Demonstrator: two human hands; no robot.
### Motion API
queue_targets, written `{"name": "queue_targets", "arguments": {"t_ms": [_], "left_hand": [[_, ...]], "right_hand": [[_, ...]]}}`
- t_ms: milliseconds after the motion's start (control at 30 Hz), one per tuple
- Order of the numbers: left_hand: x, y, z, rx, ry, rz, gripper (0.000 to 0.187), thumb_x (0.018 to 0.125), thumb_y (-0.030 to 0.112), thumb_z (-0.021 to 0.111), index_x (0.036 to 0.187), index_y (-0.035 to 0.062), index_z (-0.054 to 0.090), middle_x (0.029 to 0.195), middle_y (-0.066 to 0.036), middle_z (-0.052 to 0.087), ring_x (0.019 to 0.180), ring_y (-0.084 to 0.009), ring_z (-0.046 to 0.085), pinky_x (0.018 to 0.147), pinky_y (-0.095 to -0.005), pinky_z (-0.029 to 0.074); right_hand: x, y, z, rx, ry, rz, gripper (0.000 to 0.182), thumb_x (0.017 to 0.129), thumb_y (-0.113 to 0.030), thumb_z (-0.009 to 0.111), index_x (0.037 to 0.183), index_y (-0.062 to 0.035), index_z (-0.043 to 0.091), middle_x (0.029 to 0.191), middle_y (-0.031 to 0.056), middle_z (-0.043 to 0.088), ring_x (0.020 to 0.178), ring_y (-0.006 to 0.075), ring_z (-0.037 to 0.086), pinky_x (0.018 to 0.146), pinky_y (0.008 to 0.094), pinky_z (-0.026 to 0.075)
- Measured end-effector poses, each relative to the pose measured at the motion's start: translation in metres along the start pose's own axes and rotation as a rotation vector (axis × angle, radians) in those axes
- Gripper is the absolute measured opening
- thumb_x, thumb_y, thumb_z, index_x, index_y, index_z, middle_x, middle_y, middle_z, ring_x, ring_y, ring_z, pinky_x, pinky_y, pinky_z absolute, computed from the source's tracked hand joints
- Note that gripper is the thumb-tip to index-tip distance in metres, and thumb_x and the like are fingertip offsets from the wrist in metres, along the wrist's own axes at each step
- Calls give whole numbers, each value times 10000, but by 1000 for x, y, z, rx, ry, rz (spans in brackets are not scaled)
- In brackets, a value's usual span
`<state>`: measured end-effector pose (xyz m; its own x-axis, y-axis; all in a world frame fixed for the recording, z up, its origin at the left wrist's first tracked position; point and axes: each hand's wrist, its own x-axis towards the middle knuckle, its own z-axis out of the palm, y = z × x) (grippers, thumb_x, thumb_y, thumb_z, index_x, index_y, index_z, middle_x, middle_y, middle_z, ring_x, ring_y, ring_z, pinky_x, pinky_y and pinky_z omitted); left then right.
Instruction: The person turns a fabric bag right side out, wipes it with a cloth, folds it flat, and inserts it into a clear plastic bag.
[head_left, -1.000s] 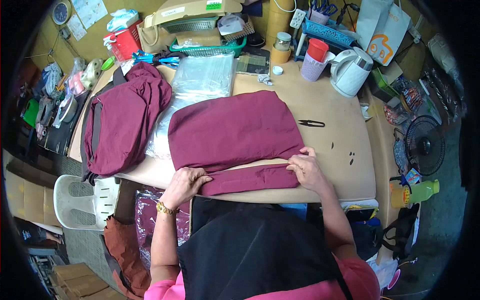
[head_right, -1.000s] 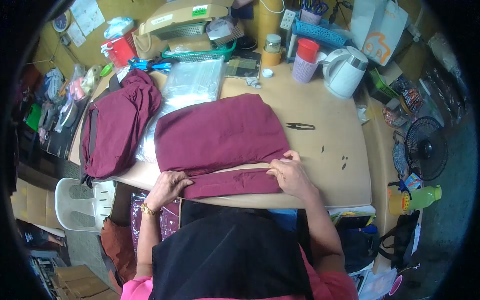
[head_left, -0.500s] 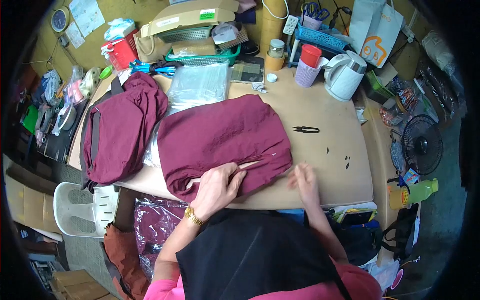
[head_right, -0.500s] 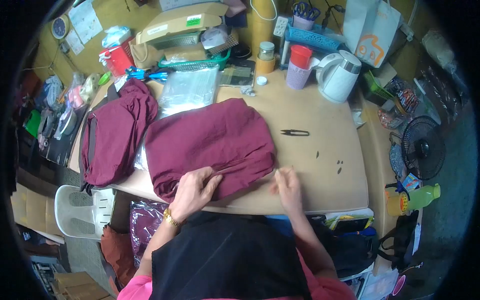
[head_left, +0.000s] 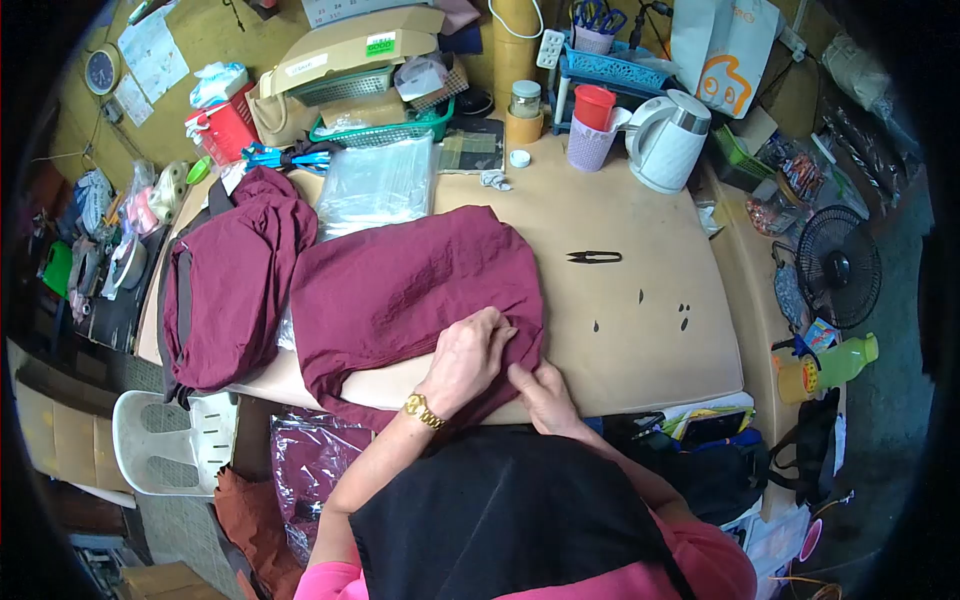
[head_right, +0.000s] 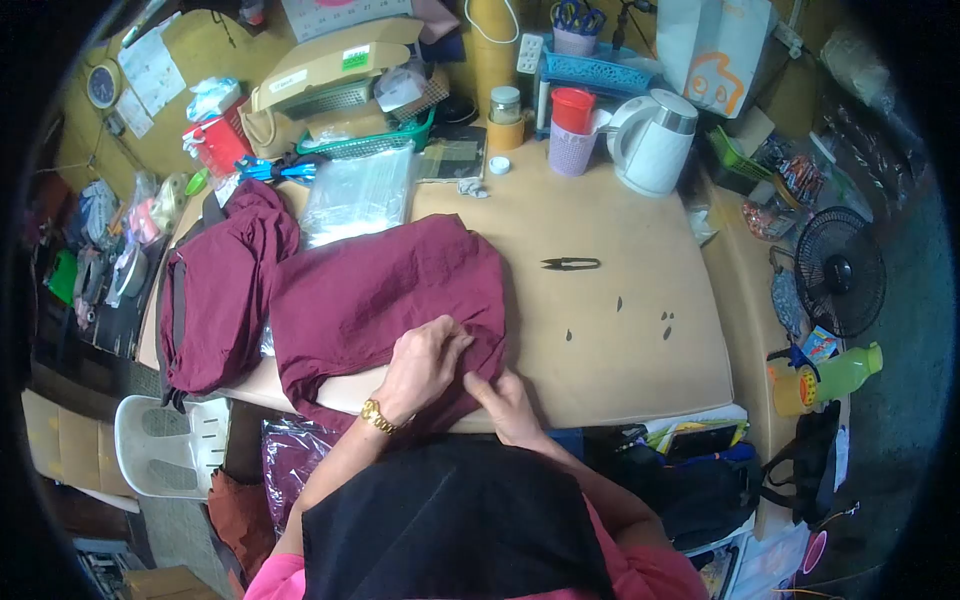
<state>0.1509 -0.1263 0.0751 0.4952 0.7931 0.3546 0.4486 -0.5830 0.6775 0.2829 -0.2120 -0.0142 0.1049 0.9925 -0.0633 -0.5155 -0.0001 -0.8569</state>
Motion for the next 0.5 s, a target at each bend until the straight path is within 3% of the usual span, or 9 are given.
{"name": "queue_targets", "arguments": {"t_ms": [33, 100, 133, 233, 267, 333, 367, 433, 500], "left_hand": [[-2, -1, 0, -1, -4, 4, 112, 927, 105, 670, 908, 0, 634, 808, -217, 669, 769, -418, 667, 650, -454, 513], [-6, -4, 0, -84, -60, -133, 99, 943, 91, 657, 921, -2, 629, 806, -230, 659, 771, -420, 666, 641, -436, 506], [-8, -8, 3, -131, -65, -126, 97, 954, 86, 649, 927, -3, 624, 795, -233, 651, 763, -409, 665, 634, -428, 500], [-9, -4, -3, -46, 49, -64, 89, 946, 88, 661, 931, 5, 631, 793, -209, 653, 738, -400, 660, 629, -422, 502], [-8, 0, -6, -8, 130, 42, 131, 910, 117, 714, 930, 13, 638, 802, -180, 652, 707, -382, 650, 625, -416, 505], [-6, 15, -14, 46, 132, 52, 157, 887, 133, 740, 913, 14, 642, 811, -170, 653, 703, -377, 649, 625, -414, 507], [-6, 18, -17, 98, 138, 63, 184, 864, 149, 767, 896, 14, 645, 821, -161, 653, 698, -372, 647, 625, -413, 509], [-7, 12, -14, 137, 132, 78, 220, 839, 174, 792, 857, 9, 647, 793, -167, 650, 694, -365, 654, 619, -413, 511], [-6, 6, -12, 138, 145, 23, 208, 842, 163, 788, 824, 12, 646, 782, -173, 659, 699, -365, 664, 611, -409, 513]], "right_hand": [[1, -6, -2, 1, 5, -4, 353, 1005, -203, 644, 1297, -12, 592, 1223, 71, 652, 1117, 117, 579, 999, 322, 458], [8, -23, -9, 462, -39, 194, 440, 1023, -236, 621, 1394, -28, 509, 1394, 102, 569, 1234, 186, 564, 1081, 351, 432], [10, -29, -10, 551, -42, 281, 379, 1031, -235, 601, 1357, -48, 552, 1368, 105, 598, 1236, 212, 583, 1087, 370, 446], [11, -21, -14, 455, -18, 245, 260, 1039, -197, 586, 1259, -66, 627, 1229, 78, 670, 1103, 167, 635, 983, 332, 499], [13, -10, -22, 457, -18, 244, 260, 1039, -197, 586, 1259, -66, 627, 1229, 78, 670, 1103, 167, 635, 983, 332, 499], [17, 10, -37, 241, -151, 69, 153, 1042, -177, 581, 1109, -83, 681, 1035, 20, 703, 905, 116, 643, 814, 287, 515], [16, 14, -37, 241, -154, 73, 153, 1042, -177, 581, 1109, -83, 681, 1035, 20, 703, 905, 116, 643, 814, 287, 515], [11, 2, -13, 204, -61, 36, 144, 1044, -182, 580, 1004, -90, 684, 908, -18, 678, 772, 87, 597, 694, 258, 471], [6, -14, 4, 312, -2, 139, 149, 1049, -190, 569, 1048, -83, 673, 943, -10, 681, 804, 103, 608, 722, 282, 485]]}}
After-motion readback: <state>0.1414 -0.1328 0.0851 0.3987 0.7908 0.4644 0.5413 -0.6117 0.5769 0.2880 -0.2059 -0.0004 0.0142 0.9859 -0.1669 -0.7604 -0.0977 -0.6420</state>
